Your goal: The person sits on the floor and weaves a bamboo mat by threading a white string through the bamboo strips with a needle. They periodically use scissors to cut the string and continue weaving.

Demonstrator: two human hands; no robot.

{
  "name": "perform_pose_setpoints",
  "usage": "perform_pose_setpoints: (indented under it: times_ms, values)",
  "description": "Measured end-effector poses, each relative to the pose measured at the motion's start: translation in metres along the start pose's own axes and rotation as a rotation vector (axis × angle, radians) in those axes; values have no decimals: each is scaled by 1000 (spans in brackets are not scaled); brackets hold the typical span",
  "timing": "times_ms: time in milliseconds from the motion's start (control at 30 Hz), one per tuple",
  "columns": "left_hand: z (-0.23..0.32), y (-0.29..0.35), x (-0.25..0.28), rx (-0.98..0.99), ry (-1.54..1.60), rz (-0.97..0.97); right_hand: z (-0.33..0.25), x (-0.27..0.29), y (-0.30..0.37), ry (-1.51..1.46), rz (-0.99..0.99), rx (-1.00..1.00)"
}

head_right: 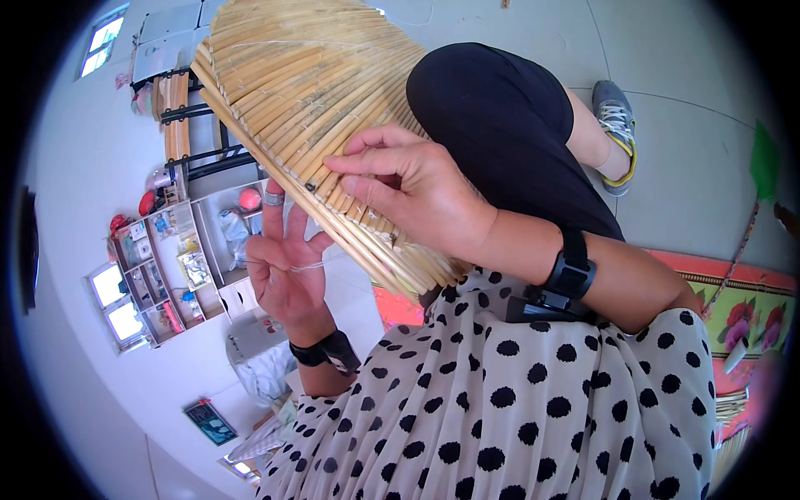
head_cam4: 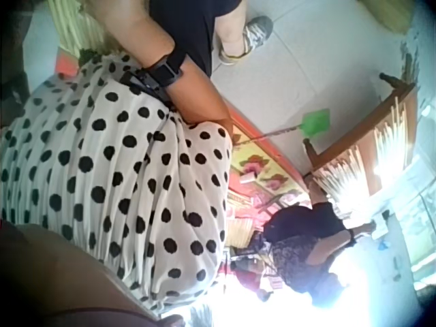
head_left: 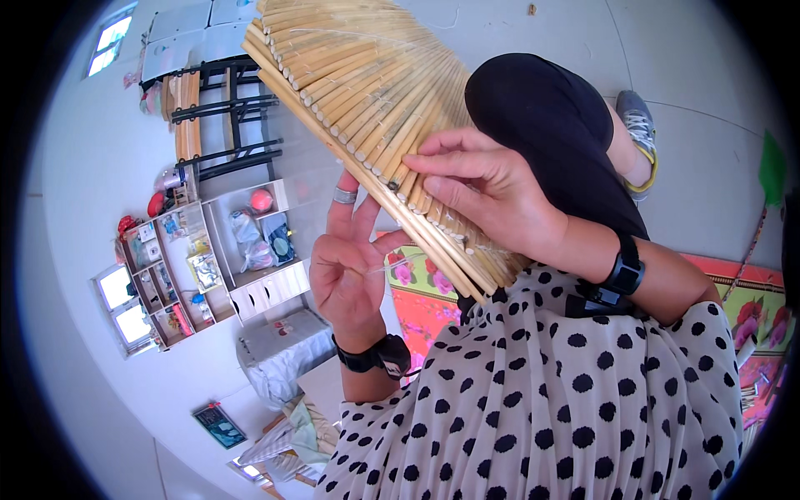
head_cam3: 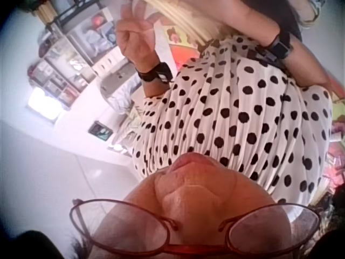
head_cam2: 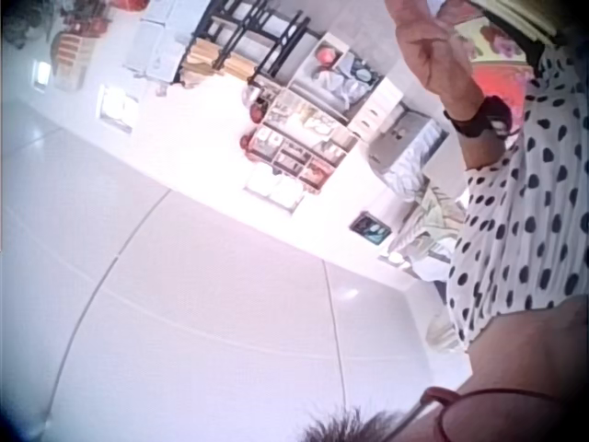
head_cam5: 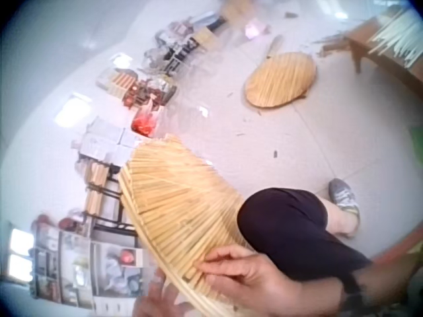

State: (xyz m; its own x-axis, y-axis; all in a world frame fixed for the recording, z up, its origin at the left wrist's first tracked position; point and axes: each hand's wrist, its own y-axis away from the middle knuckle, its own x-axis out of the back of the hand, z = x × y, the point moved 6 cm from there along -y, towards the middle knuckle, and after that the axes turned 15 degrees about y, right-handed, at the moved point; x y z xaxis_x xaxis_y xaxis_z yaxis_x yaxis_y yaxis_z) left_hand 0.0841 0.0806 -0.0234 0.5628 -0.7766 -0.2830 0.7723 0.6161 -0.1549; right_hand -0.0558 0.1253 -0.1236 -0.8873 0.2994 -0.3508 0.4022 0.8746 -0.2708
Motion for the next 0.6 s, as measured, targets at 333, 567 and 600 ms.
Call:
perform_pose_setpoints:
  times_ms: [333, 567, 600]
  values:
    - [9, -6, 8, 3, 20, 27, -1, 1, 10, 125, -139, 159]
    - [6, -9, 3, 34, -6, 27, -22, 7, 10, 377, -183, 255]
    - [7, -10, 1, 29, -16, 1, -30, 7, 11, 454, -190, 261]
